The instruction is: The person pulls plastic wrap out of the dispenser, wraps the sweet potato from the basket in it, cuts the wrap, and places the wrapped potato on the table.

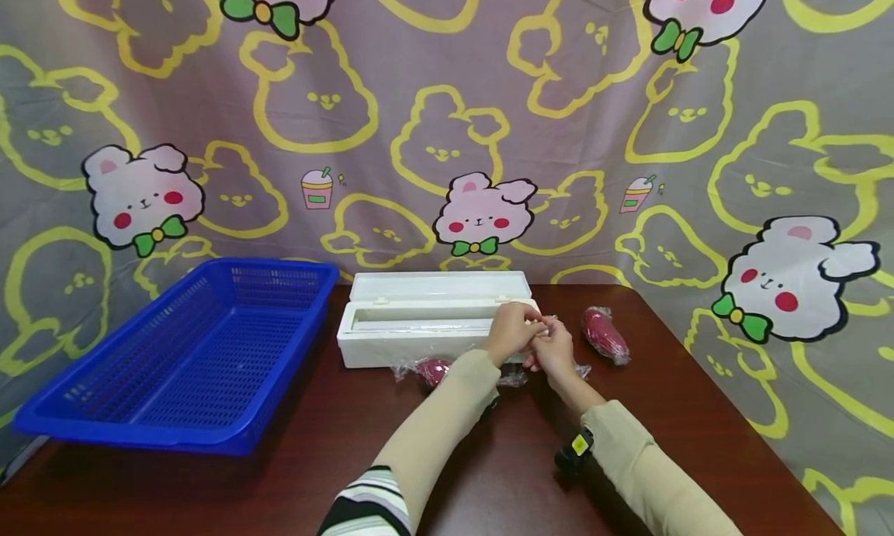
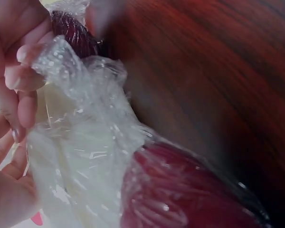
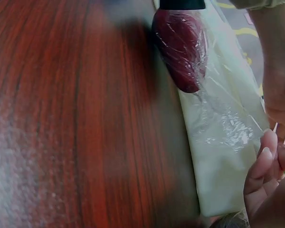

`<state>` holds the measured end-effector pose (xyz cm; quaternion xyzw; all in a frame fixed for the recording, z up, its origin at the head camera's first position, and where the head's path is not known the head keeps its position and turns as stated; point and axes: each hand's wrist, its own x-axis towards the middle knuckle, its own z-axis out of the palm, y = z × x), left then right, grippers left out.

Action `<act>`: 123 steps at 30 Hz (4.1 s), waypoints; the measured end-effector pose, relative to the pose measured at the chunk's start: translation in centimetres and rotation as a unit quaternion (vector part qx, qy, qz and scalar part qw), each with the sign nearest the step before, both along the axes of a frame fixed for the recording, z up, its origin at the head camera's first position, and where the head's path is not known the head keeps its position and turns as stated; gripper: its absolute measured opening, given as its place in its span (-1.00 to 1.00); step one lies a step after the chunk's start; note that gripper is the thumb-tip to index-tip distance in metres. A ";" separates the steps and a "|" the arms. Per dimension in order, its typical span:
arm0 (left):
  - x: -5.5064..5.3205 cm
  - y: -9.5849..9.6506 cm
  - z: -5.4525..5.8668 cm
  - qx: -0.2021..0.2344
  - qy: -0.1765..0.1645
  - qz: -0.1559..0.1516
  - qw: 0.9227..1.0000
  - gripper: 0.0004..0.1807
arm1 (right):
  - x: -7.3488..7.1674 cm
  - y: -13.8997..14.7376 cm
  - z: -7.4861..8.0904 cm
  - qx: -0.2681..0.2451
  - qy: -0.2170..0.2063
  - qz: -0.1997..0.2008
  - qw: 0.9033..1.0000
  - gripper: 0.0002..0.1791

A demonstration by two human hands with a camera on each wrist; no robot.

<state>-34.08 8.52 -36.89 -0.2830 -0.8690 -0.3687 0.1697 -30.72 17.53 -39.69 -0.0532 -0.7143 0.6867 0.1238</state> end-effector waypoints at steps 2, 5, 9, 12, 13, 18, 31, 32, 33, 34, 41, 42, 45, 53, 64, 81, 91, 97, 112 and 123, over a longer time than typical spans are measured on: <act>0.0 0.0 0.0 -0.004 0.002 0.000 1.000 -0.91 | 0.1 0.1 0.1 -0.011 -0.005 0.004 1.000 -0.50; 0.0 -0.1 0.2 -0.011 -0.008 -0.002 1.000 -0.92 | 0.2 0.3 0.3 0.006 -0.021 -0.006 1.000 -0.54; 0.0 -0.1 0.5 -0.022 -0.027 -0.001 0.999 -0.92 | 0.4 0.5 0.4 0.063 -0.033 -0.029 0.997 -0.58; 0.0 -0.1 0.6 -0.030 -0.040 0.002 0.999 -0.91 | 0.6 0.6 0.3 0.082 -0.028 -0.031 0.996 -0.58; 0.0 -0.1 0.6 -0.034 -0.045 0.005 0.998 -0.90 | 0.6 0.6 0.3 0.083 -0.024 -0.027 0.996 -0.57; -0.2 0.1 0.7 -0.060 -0.059 0.018 0.996 -0.86 | 0.5 0.5 -0.2 0.083 0.000 -0.025 0.996 -0.48; -0.3 0.2 0.7 -0.076 -0.043 0.016 0.996 -0.92 | 0.5 -0.3 -0.3 0.114 0.040 -0.066 0.990 -0.48; -0.3 0.2 0.7 -0.077 -0.043 0.015 0.996 -0.92 | 0.5 -0.3 -0.3 0.112 0.043 -0.069 0.990 -0.48; -0.4 0.1 0.7 -0.078 -0.042 0.013 0.996 -0.92 | 0.5 -0.3 -0.2 0.106 0.044 -0.071 0.991 -0.49; -0.4 0.0 0.7 -0.077 -0.041 0.010 0.996 -0.91 | 0.5 -0.3 -0.1 0.100 0.046 -0.069 0.992 -0.49; -1.0 -1.1 0.4 -0.047 -0.023 -0.042 0.998 -0.90 | 0.3 0.1 0.1 0.021 0.030 -0.014 0.999 -0.54; -1.1 -1.3 0.3 -0.042 -0.019 -0.053 0.998 -0.90 | 0.4 0.2 0.1 0.011 0.026 -0.002 1.000 -0.54; -1.1 -1.7 0.1 -0.024 -0.013 -0.080 0.996 -0.92 | 0.3 0.6 0.2 -0.008 0.003 0.030 1.000 -0.52; -1.6 -2.1 -0.5 -0.013 0.005 -0.092 0.996 -0.95 | 0.4 0.8 0.9 0.047 -0.022 0.042 0.998 -0.55; -1.5 -2.0 -0.5 -0.011 -0.011 -0.087 0.996 -0.95 | 0.6 0.1 0.2 0.090 0.030 -0.016 0.995 -0.57; -1.6 -2.2 -0.5 0.008 0.009 -0.094 0.995 -0.95 | 0.9 -1.0 0.2 0.029 0.073 -0.064 0.995 -0.61; -1.6 -2.2 -0.5 0.015 0.002 -0.103 0.995 -0.95 | 0.3 -1.1 -0.3 -0.136 0.043 -0.037 0.989 -0.67; -1.9 -2.0 -0.7 0.013 0.009 -0.101 0.995 -0.93 | 0.7 -1.7 0.2 -0.111 0.037 -0.061 0.991 -0.65; -2.3 -1.9 -1.0 0.021 0.011 -0.094 0.995 -0.93 | 0.0 -1.1 -0.2 -0.183 0.030 -0.010 0.983 -0.63; -2.3 -2.1 -0.8 0.027 -0.008 -0.118 0.993 -0.94 | 0.3 -0.7 -0.5 -0.153 0.024 -0.010 0.988 -0.48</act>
